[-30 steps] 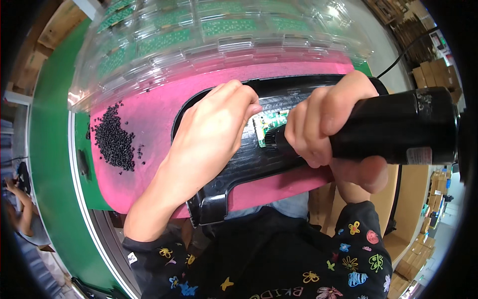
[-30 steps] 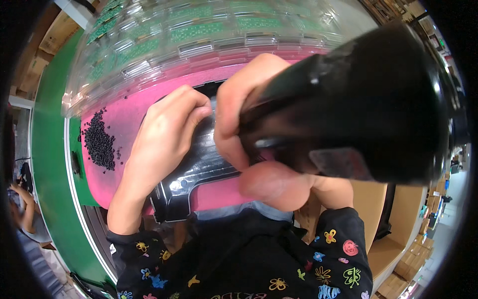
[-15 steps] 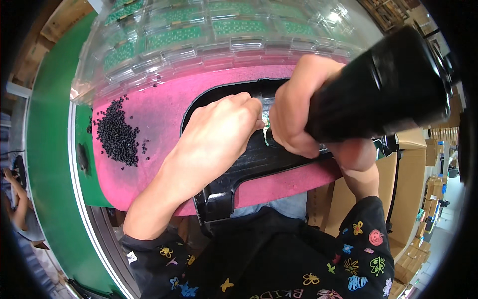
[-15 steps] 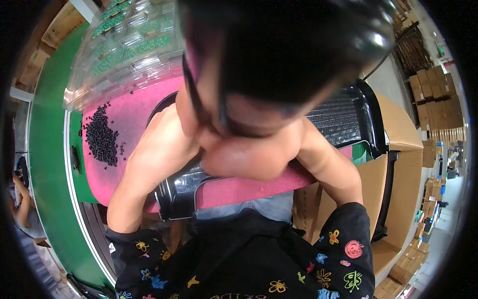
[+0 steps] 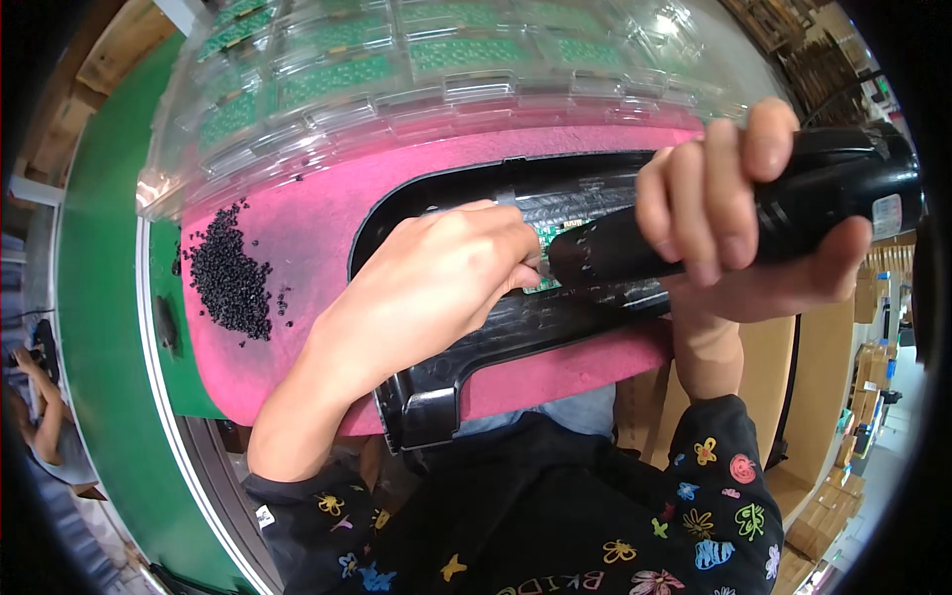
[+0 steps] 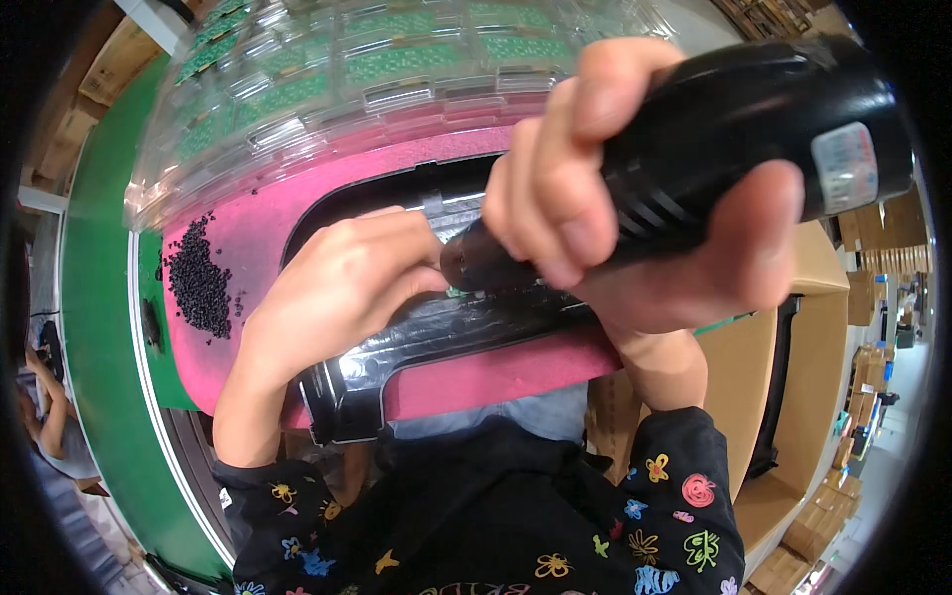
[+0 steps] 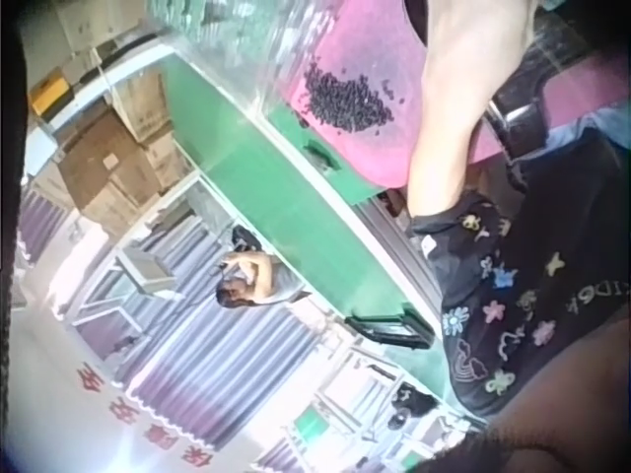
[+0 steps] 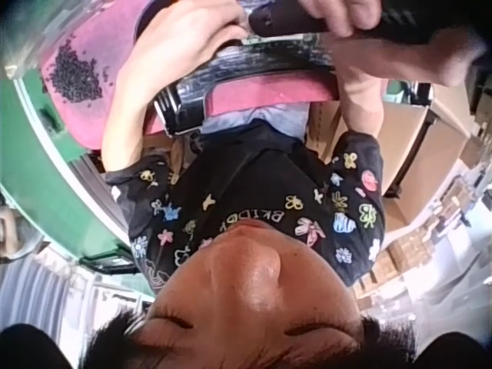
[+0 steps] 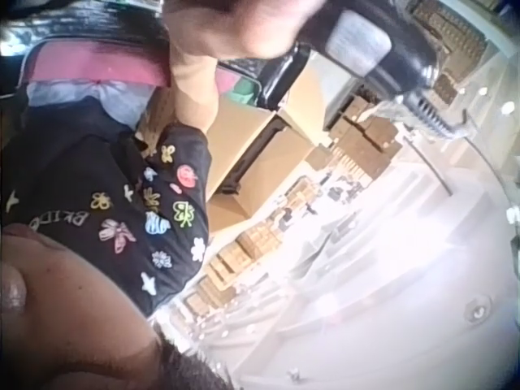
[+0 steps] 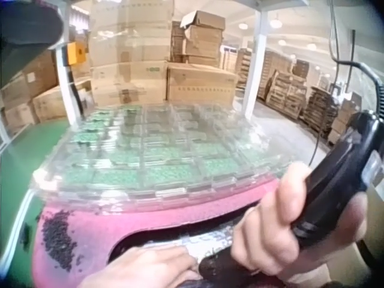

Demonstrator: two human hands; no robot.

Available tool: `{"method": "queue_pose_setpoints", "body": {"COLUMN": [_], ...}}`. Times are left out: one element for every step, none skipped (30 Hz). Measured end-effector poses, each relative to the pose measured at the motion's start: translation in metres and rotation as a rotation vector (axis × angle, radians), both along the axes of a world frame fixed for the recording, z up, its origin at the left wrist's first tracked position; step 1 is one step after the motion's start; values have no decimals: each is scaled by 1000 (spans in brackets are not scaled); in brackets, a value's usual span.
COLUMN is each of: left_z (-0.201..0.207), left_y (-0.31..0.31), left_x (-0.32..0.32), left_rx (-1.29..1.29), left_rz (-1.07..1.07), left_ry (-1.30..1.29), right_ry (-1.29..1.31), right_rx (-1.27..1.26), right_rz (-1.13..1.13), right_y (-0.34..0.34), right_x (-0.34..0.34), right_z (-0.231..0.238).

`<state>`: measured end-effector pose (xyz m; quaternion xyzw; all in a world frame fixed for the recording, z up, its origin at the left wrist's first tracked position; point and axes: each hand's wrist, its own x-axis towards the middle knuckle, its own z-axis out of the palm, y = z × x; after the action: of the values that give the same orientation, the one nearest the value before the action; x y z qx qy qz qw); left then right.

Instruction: Assembling circuit boards into black plastic housings using an electric screwdriver at a factory workstation.

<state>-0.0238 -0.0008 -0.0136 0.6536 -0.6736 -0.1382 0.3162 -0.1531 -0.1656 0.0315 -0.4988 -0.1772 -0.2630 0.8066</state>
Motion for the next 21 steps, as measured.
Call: {"method": "queue_pose_setpoints", "body": {"left_z": [3,5,5,4,3,3,3,3,4,5,6,7,7,8,8,7,4,3,3,4,4], "left_y": [0,-1,-2,-3,-5,-5,-6,-7,-9,-9,-9,-9,-7,-6,-7,-8,-9,-9,-9,-9,-8], "left_x": [0,1,0,0,-1,-1,-2,-3,-5,-6,-7,-7,-5,-5,-5,-5,-5,-5,-6,-8,-9], "left_rx": [-46,-92,-87,-134,-180,-176,-169,-163,-160,-186,-212,-209,-203,-198,-218,-217,-258,-300,-298,-323,-347], "left_rz": [1,2,-4,13,29,21,48,73,63,89,115,108,122,136,142,137,146,156,157,190,225], "left_ry": [47,93,91,110,129,128,88,48,46,76,106,105,92,79,70,69,80,92,90,79,68], "right_ry": [-68,-44,-51,-59,-61,-81,-102,-104,-106,-108,-101,28,26,25,23,26,29,28,-18,-65,-66], "right_rx": [-39,12,33,54,58,51,44,46,59,73,71,152,89,25,27,8,-11,-12,-68,-125,-123], "right_rz": [8,-38,-28,-19,-26,-30,-36,-46,-55,-61,-57,-154,-163,-172,-179,-184,-189,-192,-176,-160,-157], "right_y": [-7,-6,-8,-10,-11,-12,-13,-13,-13,-11,-9,6,4,3,3,3,3,2,-2,-3,-2], "right_x": [2,-2,-4,-5,-6,-6,-7,-7,-7,-4,0,-9,-9,-9,-9,-9,-9,-7,-3,0,-1], "right_z": [-1,2,3,2,1,-1,-3,-4,-5,-5,-3,3,3,2,2,2,2,1,-1,-2,1]}}
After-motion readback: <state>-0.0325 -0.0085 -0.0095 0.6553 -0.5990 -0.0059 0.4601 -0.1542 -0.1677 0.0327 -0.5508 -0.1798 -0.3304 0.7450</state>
